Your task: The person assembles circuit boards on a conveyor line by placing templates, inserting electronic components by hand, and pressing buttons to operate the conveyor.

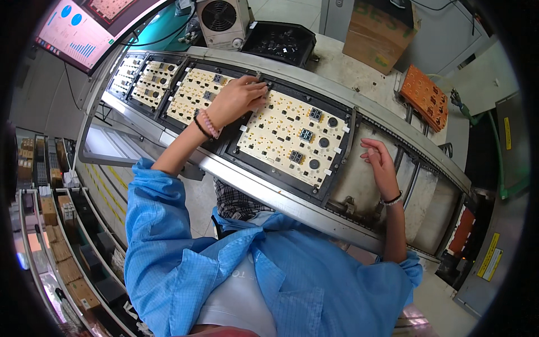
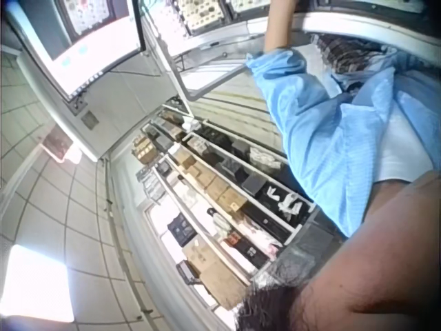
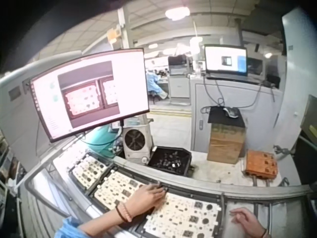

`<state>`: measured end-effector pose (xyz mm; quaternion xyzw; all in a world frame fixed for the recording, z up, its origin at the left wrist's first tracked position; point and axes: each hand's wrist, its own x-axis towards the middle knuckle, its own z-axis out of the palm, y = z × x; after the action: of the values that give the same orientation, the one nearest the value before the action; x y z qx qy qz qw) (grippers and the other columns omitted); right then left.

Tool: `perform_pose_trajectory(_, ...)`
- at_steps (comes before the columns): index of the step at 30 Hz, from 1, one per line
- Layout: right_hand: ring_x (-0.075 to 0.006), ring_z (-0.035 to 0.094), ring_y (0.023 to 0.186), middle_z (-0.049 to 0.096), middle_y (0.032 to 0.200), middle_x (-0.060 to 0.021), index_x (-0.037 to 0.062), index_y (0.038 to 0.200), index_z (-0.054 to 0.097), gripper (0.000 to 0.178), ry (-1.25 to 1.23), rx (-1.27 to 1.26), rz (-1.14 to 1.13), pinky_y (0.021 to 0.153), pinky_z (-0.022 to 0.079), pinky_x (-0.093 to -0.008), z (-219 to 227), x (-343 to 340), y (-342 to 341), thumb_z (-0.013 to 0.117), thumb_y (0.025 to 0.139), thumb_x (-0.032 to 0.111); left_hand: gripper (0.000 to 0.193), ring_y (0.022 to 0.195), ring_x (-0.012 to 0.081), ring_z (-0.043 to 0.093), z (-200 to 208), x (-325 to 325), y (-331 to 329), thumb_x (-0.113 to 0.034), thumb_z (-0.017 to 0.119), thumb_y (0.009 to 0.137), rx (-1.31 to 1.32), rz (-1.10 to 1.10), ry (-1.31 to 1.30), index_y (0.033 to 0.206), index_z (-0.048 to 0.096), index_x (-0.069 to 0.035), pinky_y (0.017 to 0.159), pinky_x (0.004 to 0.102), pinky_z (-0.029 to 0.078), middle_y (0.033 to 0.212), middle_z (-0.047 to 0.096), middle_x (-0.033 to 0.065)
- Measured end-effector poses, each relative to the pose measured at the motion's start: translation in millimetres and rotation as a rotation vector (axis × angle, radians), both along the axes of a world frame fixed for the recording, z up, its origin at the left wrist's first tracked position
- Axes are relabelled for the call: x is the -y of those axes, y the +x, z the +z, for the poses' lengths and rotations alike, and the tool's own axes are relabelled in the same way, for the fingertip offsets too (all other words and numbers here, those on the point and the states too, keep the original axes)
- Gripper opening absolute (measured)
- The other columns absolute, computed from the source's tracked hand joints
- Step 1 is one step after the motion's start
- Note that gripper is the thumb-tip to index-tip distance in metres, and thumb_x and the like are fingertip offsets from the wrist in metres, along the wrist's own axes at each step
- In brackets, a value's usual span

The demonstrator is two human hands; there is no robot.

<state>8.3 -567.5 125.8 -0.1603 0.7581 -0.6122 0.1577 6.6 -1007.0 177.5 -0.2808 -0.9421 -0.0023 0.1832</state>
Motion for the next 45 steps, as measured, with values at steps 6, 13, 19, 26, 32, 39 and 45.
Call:
perform_pose_trajectory(6,-0.008,0.057,0.095,0.064,0.12,-0.0043,0.0052,0.129,0.059,0.031,-0.034,-0.076,-0.049,0.089,0.045,-0.0233,6.4,11.1,-3.1,0.046,0.105,0.02,0.033,0.121,0.0298,0.059,2.9,-6.9,10.3,-0.023,0.064,0.093,-0.027,0.07,0.074,0.119,0.069,-0.003,0.099,0.0388,0.049,0.127,0.068,0.0087)
perform_pose_trajectory(13,-0.0074,0.056,0.092,0.065,0.115,-0.003,0.0046,0.126,0.061,0.028,-0.063,-0.094,-0.097,0.088,0.044,-0.0227,11.0,18.4,-1.7,0.046,0.105,0.017,0.017,0.104,0.027,0.063,8.7,5.2,-10.5,-0.014,0.07,0.087,0.101,0.02,0.303,0.102,0.072,-0.008,0.087,0.0368,0.053,0.104,0.071,0.0068)
perform_pose_trajectory(19,-0.0086,0.055,0.092,0.064,0.108,-0.0032,0.0029,0.121,0.062,0.026,-0.071,-0.157,-0.087,0.088,0.044,-0.0229,16.9,23.9,4.3,0.045,0.106,0.013,0.008,0.094,0.0262,0.06,8.4,3.7,-19.0,-0.015,0.068,0.085,0.086,-0.014,0.278,0.089,0.067,-0.008,0.082,0.0377,0.051,0.091,0.067,0.006)
perform_pose_trajectory(26,-0.0102,0.055,0.092,0.063,0.105,-0.004,0.0009,0.118,0.064,0.024,0.044,-0.193,-0.121,0.087,0.044,-0.0239,23.4,32.5,10.6,0.045,0.105,0.009,0.021,0.109,0.0219,0.061,10.0,4.7,-9.9,-0.012,0.065,0.083,-0.015,-0.068,0.04,0.102,0.071,-0.005,0.089,0.0334,0.052,0.108,0.069,0.0035)
perform_pose_trajectory(32,-0.0106,0.055,0.091,0.062,0.102,-0.0039,0.0018,0.116,0.065,0.023,0.108,-0.245,-0.126,0.086,0.045,-0.0241,32.4,41.0,11.5,0.046,0.104,0.008,0.035,0.12,0.0217,0.058,5.1,-6.9,0.4,-0.011,0.058,0.085,-0.134,-0.057,-0.255,0.116,0.067,0.002,0.097,0.0327,0.048,0.122,0.067,0.0081)
perform_pose_trajectory(39,-0.0109,0.056,0.091,0.061,0.101,-0.0044,0.0019,0.115,0.066,0.023,0.116,-0.284,-0.136,0.085,0.045,-0.0246,32.2,45.4,12.3,0.046,0.104,0.007,0.042,0.129,0.0249,0.054,0.5,3.8,8.3,-0.012,0.057,0.086,-0.047,-0.031,-0.057,0.126,0.062,0.001,0.101,0.0365,0.044,0.133,0.062,0.0095)
perform_pose_trajectory(45,-0.0136,0.06,0.094,0.062,0.104,-0.0063,0.0022,0.115,0.066,0.023,0.17,-0.361,-0.208,0.087,0.046,-0.0254,37.1,44.5,6.8,0.046,0.103,0.006,0.045,0.132,0.0263,0.052,0.0,2.9,8.0,-0.005,0.057,0.085,0.06,0.045,-0.018,0.13,0.062,-0.004,0.103,0.0392,0.042,0.138,0.061,0.0085)
